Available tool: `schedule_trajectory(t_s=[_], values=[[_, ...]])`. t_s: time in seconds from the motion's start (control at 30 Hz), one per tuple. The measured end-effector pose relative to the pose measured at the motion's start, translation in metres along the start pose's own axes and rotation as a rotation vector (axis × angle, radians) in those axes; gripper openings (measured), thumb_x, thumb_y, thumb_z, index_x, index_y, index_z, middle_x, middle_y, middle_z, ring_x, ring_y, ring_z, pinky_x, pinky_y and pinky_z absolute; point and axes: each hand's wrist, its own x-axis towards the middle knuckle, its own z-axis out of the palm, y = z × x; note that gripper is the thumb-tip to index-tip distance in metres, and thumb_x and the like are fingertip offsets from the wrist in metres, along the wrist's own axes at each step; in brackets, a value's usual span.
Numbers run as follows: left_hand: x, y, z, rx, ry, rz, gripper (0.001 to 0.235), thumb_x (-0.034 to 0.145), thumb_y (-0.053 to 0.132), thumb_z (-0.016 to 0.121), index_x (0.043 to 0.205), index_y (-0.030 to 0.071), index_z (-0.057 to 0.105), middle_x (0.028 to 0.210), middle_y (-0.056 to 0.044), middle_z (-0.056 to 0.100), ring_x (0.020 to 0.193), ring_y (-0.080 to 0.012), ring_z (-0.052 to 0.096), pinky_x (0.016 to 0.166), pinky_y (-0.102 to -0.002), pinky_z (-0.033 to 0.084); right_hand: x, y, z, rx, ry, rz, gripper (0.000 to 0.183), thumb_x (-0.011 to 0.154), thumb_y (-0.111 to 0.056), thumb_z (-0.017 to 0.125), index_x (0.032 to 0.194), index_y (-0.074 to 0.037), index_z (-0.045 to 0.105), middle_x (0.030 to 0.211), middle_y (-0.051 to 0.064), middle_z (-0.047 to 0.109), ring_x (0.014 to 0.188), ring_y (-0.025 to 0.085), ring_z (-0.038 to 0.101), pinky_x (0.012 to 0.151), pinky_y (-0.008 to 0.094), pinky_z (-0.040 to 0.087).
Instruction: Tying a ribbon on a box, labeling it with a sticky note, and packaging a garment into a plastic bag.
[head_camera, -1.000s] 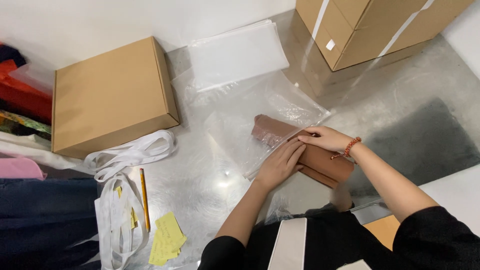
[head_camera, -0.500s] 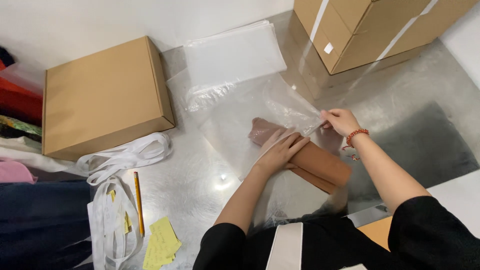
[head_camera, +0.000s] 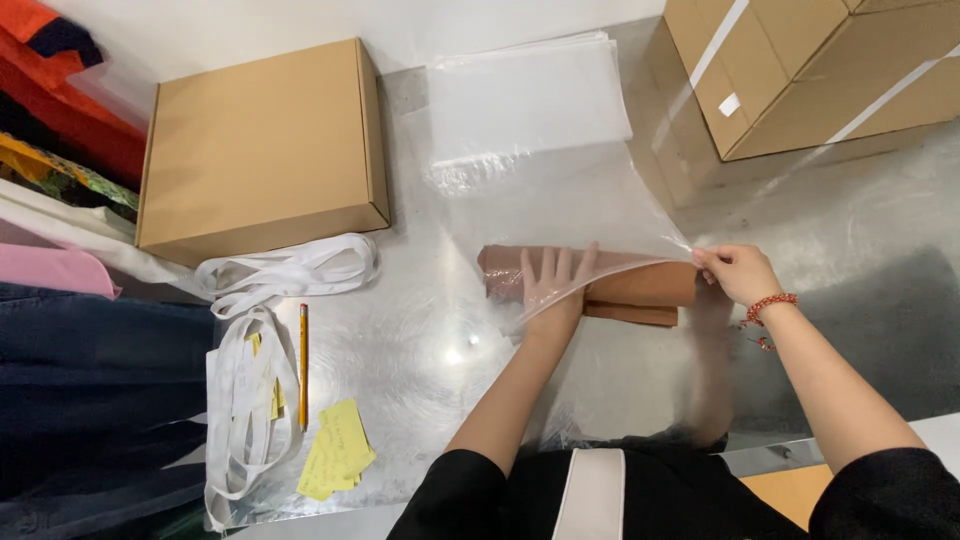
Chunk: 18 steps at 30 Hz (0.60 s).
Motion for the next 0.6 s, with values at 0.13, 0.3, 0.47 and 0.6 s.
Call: schedule_trajectory(t_s=[0.13,0.3,0.47,0.6], values=[[-0.001,0.005,-0.031,0.020,-0.091,-0.051,0.061,0.105,0.028,0.056,0.163,0.032,0.038,0.133,-0.009,0.057,0.144,-0.0324,0.044,0.121,-0.079,0.017,0.002,0.002,0.002,0.053,0.029,-0.004,0.039,0.104,-0.052,0.069,0.097,-0.018,0.086,0.076,0.005,0.079,0.091,0.026,0.076,0.087,0.041,0.055],[0.002,0.011,-0.077,0.076,-0.407,-0.177,0.067,0.110,0.017,0.048,0.170,0.031,0.022,0.149,-0.016,0.054,0.149,-0.0319,0.038,0.116,-0.087,0.008,-0.007,-0.008,0.004,0.145,0.083,-0.037,0.036,0.105,-0.047,0.069,0.091,-0.017,0.083,0.072,0.004,0.075,0.086,0.023,0.071,0.086,0.039,0.054],[0.020,0.017,-0.087,0.122,-0.527,-0.268,0.068,0.112,0.017,0.041,0.173,0.026,0.012,0.163,-0.016,0.044,0.154,-0.0318,0.029,0.117,-0.084,0.007,-0.046,-0.055,-0.014,0.033,0.131,-0.115,0.034,0.107,-0.040,0.069,0.097,-0.010,0.084,0.078,0.014,0.076,0.089,0.036,0.073,0.082,0.046,0.055],[0.036,0.012,-0.078,0.042,-0.615,-0.377,0.064,0.114,0.015,0.033,0.173,0.021,0.009,0.171,-0.020,0.031,0.159,-0.0366,0.018,0.115,-0.087,0.003,-0.047,-0.059,-0.011,-0.024,0.177,-0.191,0.039,0.111,-0.039,0.066,0.093,-0.009,0.081,0.073,0.015,0.074,0.086,0.037,0.074,0.078,0.046,0.055]])
